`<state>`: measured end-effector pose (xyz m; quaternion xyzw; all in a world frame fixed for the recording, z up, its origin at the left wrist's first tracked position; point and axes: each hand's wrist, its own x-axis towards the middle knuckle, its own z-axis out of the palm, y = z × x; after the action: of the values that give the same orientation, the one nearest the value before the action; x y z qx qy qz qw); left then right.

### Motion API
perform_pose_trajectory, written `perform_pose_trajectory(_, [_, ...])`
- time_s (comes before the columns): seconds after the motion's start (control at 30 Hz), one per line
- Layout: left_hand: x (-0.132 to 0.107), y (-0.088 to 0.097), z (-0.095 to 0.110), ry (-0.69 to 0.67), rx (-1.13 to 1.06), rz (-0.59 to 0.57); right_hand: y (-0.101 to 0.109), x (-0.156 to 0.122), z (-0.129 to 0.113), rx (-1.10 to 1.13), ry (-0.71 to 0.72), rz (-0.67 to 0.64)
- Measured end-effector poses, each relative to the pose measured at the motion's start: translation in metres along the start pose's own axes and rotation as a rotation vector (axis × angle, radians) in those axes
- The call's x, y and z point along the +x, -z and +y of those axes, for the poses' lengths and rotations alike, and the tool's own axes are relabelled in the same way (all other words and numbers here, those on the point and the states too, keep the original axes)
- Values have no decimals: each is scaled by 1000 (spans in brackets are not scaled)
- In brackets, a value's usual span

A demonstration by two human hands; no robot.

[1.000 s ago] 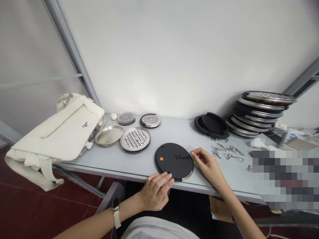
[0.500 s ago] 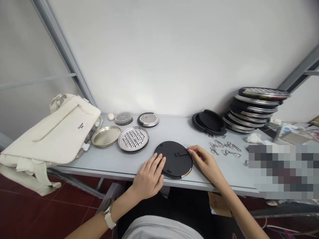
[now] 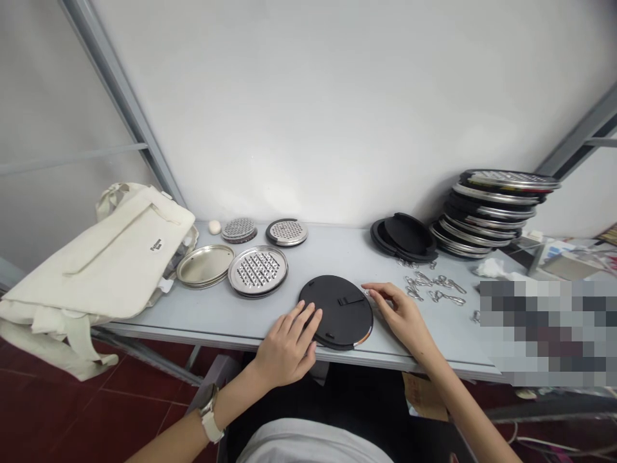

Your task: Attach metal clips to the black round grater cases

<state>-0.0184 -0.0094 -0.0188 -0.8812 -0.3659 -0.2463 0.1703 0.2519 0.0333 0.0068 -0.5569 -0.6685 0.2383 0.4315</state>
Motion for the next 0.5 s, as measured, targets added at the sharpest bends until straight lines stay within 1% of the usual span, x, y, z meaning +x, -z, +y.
perform_pose_trajectory(0.1, [0, 1, 0, -8, 13, -1, -1, 0, -2, 26, -22, -6])
perform_pose_trajectory(0.27, [1, 2, 0, -11, 20, -8, -2, -1, -6, 135, -31, -1])
perform_pose_trajectory(0.5, [-1, 2, 0, -13, 18, -4, -1, 0, -8, 88, 17, 21])
